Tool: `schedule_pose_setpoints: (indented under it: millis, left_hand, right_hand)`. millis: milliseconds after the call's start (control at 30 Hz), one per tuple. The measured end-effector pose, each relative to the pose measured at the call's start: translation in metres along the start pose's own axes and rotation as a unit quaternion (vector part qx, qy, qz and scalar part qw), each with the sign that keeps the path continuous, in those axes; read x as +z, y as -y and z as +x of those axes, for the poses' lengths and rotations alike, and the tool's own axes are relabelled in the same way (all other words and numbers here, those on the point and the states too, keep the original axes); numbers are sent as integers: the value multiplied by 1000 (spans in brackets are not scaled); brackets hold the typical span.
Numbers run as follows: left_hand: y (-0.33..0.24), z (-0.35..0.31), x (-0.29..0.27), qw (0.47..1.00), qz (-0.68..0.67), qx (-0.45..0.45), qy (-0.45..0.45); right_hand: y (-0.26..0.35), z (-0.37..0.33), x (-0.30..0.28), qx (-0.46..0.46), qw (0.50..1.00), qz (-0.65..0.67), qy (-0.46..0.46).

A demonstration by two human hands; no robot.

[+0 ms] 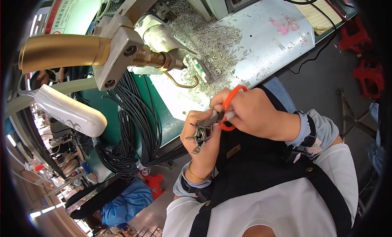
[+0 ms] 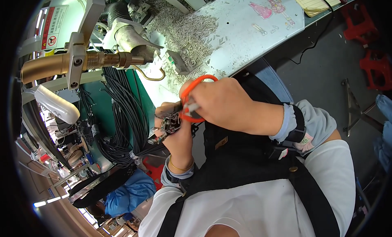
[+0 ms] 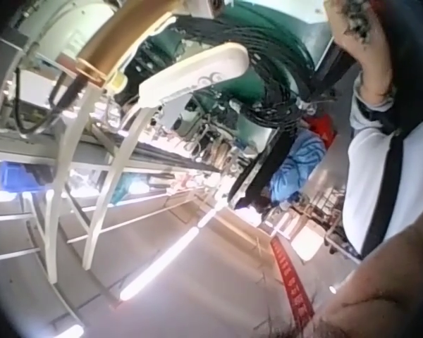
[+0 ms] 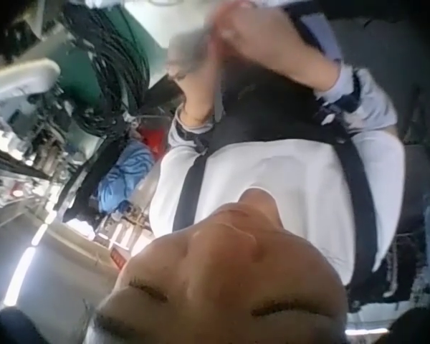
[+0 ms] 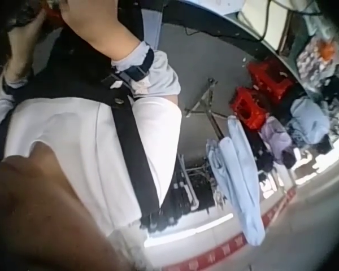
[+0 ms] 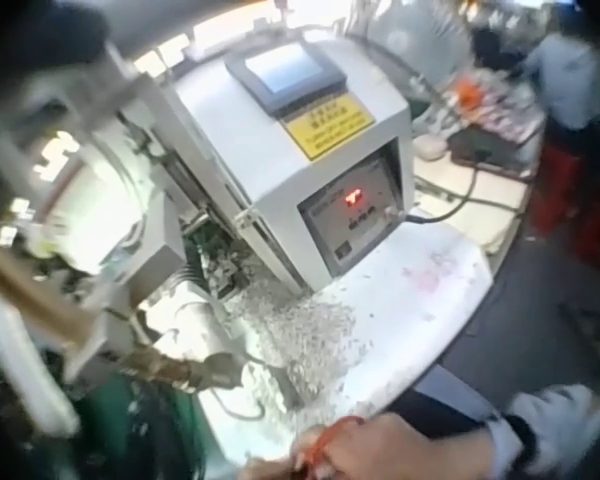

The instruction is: The person gathers a bundle of cables and uses shears to trim the ends of the individual wires one by one.

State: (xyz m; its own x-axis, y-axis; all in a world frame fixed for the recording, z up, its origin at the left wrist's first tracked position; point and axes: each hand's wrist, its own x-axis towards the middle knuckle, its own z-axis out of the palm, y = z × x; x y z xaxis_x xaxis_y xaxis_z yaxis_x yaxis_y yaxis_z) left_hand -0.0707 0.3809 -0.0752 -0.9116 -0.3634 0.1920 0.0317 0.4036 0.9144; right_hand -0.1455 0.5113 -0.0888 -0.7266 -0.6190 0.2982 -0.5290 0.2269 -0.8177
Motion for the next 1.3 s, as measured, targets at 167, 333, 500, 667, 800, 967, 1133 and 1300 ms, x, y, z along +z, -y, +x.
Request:
schedule_pose_setpoints:
  millis: [167,333,500,667,800,967,1133,1300]
  left_hand:
    - [-4,2,-2,960,-165,-224,-18]
    - [-10,7,-11,912,-286,-294,7]
    - [-9,5,-11,939,-251,-236,-17]
    - [-12,4,-11,964,-204,-167,-45]
    - [-18,4,-6,976,-168,-127,-57]
    - [-15,4,-6,987,-132,-79,-45]
    - [-14,11,-13,967,-144,-208,-16]
    - [-5,25,-26,899,-298,-310,79]
  right_hand:
    - [-1,2,-1,237,908,343,49]
    - [3,1,-1,216,875,432,39]
    - [7,1,-14,177,951,253,25]
    - [15,0,-28,128,988,2,86]
    - [16,-3,-25,135,982,-47,122]
    - [8,-11,-18,111,985,-63,113]
    - [5,-10,-24,131,976,-17,171]
    - [2,-4,-31,184,950,144,208]
